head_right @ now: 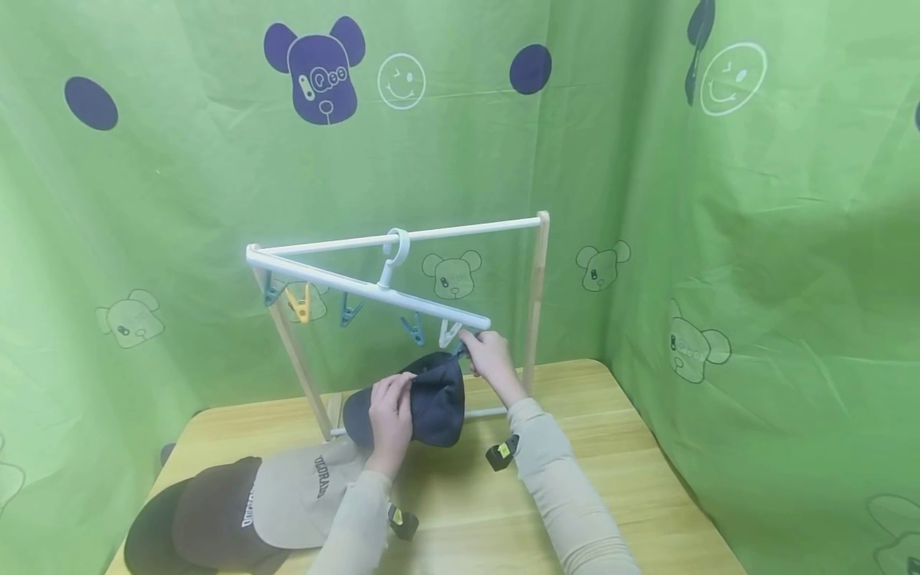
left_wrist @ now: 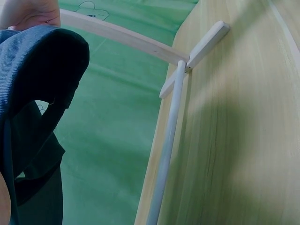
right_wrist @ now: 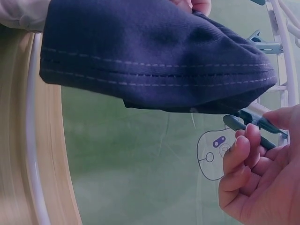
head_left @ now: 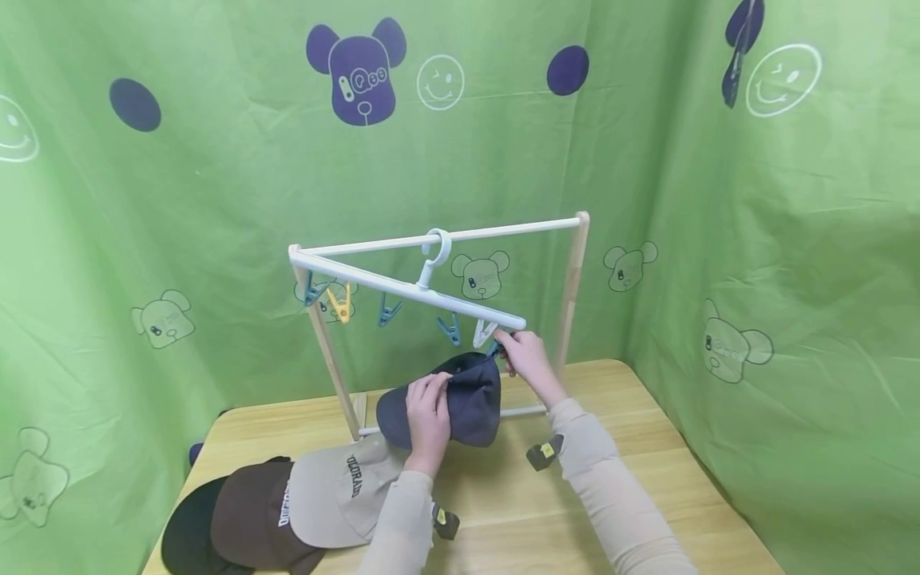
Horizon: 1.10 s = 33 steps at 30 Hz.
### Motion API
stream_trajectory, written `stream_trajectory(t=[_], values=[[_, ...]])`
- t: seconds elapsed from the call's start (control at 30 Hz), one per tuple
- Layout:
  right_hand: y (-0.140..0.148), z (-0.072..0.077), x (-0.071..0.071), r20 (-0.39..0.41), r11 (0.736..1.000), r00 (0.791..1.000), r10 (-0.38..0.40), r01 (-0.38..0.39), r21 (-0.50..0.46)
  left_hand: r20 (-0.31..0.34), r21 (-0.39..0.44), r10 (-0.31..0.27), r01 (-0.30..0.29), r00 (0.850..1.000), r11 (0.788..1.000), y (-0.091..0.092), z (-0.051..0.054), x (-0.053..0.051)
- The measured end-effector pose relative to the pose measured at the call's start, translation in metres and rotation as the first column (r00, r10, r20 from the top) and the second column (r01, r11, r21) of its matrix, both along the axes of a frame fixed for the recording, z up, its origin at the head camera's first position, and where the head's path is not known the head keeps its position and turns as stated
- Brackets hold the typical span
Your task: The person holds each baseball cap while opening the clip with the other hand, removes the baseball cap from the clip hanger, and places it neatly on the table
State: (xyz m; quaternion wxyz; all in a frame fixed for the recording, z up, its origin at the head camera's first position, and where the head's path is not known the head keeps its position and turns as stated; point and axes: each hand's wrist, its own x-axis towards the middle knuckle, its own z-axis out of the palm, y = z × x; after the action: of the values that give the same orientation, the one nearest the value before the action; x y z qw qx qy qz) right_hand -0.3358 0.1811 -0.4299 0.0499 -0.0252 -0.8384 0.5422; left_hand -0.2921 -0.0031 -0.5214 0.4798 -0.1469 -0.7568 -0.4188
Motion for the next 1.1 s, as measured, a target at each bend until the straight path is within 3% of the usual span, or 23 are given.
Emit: stream_trajectory(t=[0.5, 1.1], values=[[0.009, -0.003, -0.001, -0.015, 1.0, 1.0, 0.001, -0.001, 0.016, -0.022, 0.041, -0.021, 0.022, 1.0, 0.999, -0.001, 0.0, 0.0], [0.027, -0.008, 0.0, -0.009, 1.0, 1.0, -0.006, 0.006, 0.002, -0.016, 0.028, -0.02, 0.02, 1.0, 0.999, -0.002, -0.002, 0.005]])
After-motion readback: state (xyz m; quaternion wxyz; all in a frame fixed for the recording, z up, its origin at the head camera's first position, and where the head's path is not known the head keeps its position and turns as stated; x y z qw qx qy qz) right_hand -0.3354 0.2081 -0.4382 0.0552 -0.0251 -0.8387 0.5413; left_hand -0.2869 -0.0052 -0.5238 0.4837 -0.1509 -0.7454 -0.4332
